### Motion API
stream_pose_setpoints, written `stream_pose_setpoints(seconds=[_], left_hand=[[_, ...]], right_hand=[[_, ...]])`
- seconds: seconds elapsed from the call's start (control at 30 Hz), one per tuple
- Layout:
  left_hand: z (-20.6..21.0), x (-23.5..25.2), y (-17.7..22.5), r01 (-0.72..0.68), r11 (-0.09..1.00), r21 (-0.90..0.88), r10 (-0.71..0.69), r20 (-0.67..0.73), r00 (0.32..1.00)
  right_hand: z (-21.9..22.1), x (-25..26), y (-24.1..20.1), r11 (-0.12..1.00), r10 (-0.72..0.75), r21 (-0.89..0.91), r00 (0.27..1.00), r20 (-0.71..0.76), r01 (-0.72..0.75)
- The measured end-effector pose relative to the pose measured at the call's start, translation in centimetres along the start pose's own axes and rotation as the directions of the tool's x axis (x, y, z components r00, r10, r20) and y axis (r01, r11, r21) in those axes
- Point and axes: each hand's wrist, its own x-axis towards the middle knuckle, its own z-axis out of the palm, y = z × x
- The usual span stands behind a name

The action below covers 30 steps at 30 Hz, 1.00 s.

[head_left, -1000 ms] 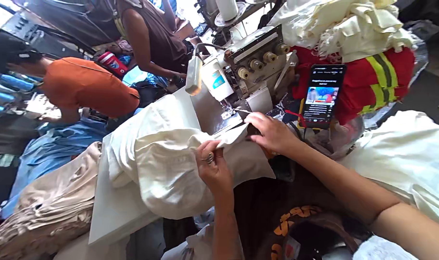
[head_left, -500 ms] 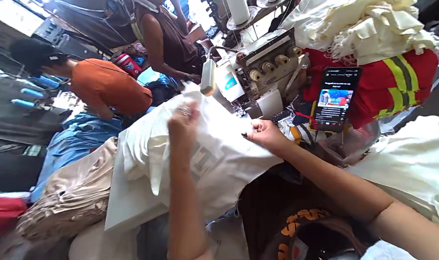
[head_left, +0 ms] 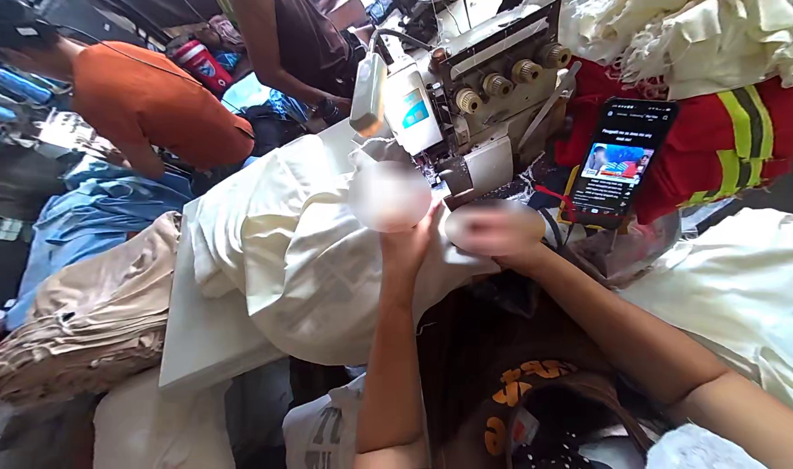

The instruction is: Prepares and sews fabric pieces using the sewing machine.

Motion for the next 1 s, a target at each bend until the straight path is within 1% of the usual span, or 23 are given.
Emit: stream_pose_setpoints(seconds=[0.07, 0.13, 0.2, 0.3, 0.47, 0.6, 0.7, 0.8, 0.87, 1.0], left_hand=[[-0.5, 0.7, -0.9, 0.026, 0.996, 0.085, -0.025, -0.016, 1.000], [-0.5, 1.9, -1.6, 0.075, 0.994, 0.082, -0.070, -0.054, 0.996], [-0.6, 2.8, -2.0, 0.115, 0.992, 0.048, -0.112, -0.061, 0.992], [-0.9, 3.0, -2.1, 0.118, 0.992, 0.042, -0.116, -0.036, 0.993], [-1.0, 3.0, -2.6, 0.098, 0.994, 0.052, -0.097, -0.024, 0.995], [-1.2, 3.2, -2.4, 0.120, 0.992, 0.030, -0.119, -0.007, 0.993], [-1.3, 3.2, -2.4, 0.127, 0.992, 0.005, -0.127, 0.001, 0.992], [-1.2, 3.3, -2.3, 0.134, 0.991, 0.020, -0.134, -0.010, 0.991], [-1.0, 3.3, -2.4, 0.103, 0.992, 0.068, -0.102, -0.014, 0.995], [-0.8, 3.4, -2.7, -0.027, 0.989, 0.149, 0.034, -0.039, 0.999]], right_hand=[[-0.6, -0.6, 0.4, 0.993, 0.097, 0.061, 0.995, 0.027, -0.099], [-1.0, -0.9, 0.7, 0.983, 0.143, 0.113, 0.989, 0.033, -0.145], [-1.0, -0.9, 0.7, 0.973, 0.167, 0.155, 0.985, 0.039, -0.171], [-0.8, -1.2, 0.7, 0.952, 0.199, 0.224, 0.978, 0.068, -0.209], [-1.2, -2.2, 0.6, 0.883, 0.311, 0.328, 0.942, 0.130, -0.337], [-1.3, -2.7, 1.0, 0.893, 0.302, 0.308, 0.944, 0.132, -0.329], [-1.3, -3.0, 1.5, 0.901, 0.302, 0.291, 0.947, 0.112, -0.322], [-1.1, -3.3, 2.1, 0.915, 0.282, 0.278, 0.957, 0.074, -0.291], [-0.9, -3.4, 2.1, 0.930, 0.274, 0.248, 0.961, 0.029, -0.272], [-0.5, -3.5, 1.9, 0.937, 0.275, 0.235, 0.960, -0.044, -0.258]])
